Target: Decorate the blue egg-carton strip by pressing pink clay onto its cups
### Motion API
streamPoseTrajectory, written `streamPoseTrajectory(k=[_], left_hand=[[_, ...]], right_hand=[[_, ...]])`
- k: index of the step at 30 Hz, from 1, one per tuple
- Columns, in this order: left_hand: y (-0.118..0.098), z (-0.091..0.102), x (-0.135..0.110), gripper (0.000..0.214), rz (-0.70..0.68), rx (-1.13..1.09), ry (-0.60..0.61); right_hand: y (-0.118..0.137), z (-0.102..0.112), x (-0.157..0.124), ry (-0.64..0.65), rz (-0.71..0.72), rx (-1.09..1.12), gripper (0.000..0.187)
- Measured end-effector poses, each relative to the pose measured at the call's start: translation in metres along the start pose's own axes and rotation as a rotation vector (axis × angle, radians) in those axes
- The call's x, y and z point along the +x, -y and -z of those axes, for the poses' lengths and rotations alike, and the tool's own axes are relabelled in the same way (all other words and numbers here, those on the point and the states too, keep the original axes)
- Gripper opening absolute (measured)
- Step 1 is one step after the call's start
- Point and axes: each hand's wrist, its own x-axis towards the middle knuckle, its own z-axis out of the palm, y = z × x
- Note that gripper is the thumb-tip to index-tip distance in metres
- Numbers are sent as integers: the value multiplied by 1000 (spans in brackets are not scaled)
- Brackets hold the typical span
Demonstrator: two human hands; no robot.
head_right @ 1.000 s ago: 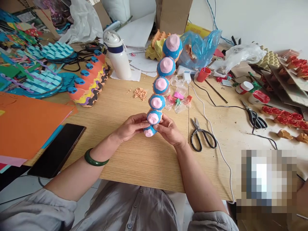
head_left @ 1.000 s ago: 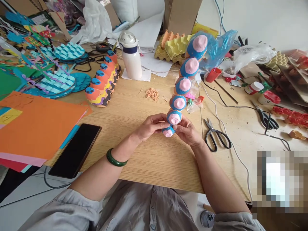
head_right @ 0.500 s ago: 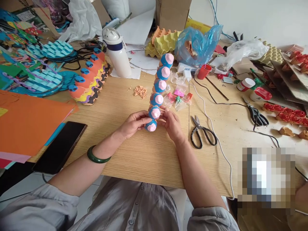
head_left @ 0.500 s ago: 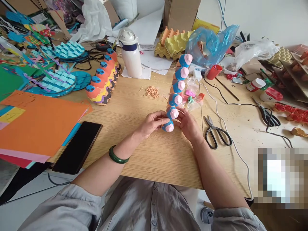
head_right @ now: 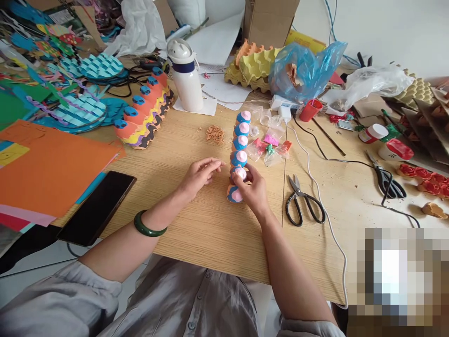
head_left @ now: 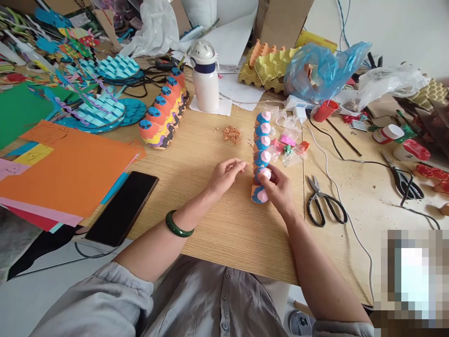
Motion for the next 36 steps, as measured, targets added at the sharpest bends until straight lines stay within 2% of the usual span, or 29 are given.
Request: streamPoseTrajectory(k=[2, 6, 9, 11, 15, 17, 19, 21, 25, 28, 32, 36], left_hand=[[-2, 0, 2, 15, 86, -214, -19], [-6, -2, 6, 34, 111, -550, -71], [-9, -3, 5, 29, 92, -666, -40], [-11, -4, 3, 23, 89, -686, 15], [-10, -6, -4, 20, 90, -653, 121], [-9, -7, -7, 26, 94, -600, 149], [-7, -9, -11, 36, 91, -500, 170], [-7, -11, -14, 47, 59, -372, 187], [-8, -11, -19, 58, -40, -186, 185], [-10, -11, -20, 55, -90, -108, 185], [-11, -10, -20, 49, -121, -77, 182], [-5, -10, -15, 42, -160, -122, 242]], right_hand=[[2, 0, 0, 9, -24, -48, 55], [3, 2, -1, -18, -28, -268, 54], [2, 3, -2, -74, -15, -567, 51], [0, 4, -3, -95, 24, -687, 50], [0, 4, -6, -214, 248, -675, 50], [4, 3, -9, -253, 408, -582, 36], [11, 0, -14, -221, 560, -507, 22], [17, -4, -19, -140, 637, -466, 16], [19, -12, -24, 36, 541, -321, 13], [16, -14, -25, 90, 454, -216, 9], [15, -12, -25, 12, 464, -188, 10], [13, -9, -21, -84, 457, -227, 20]])
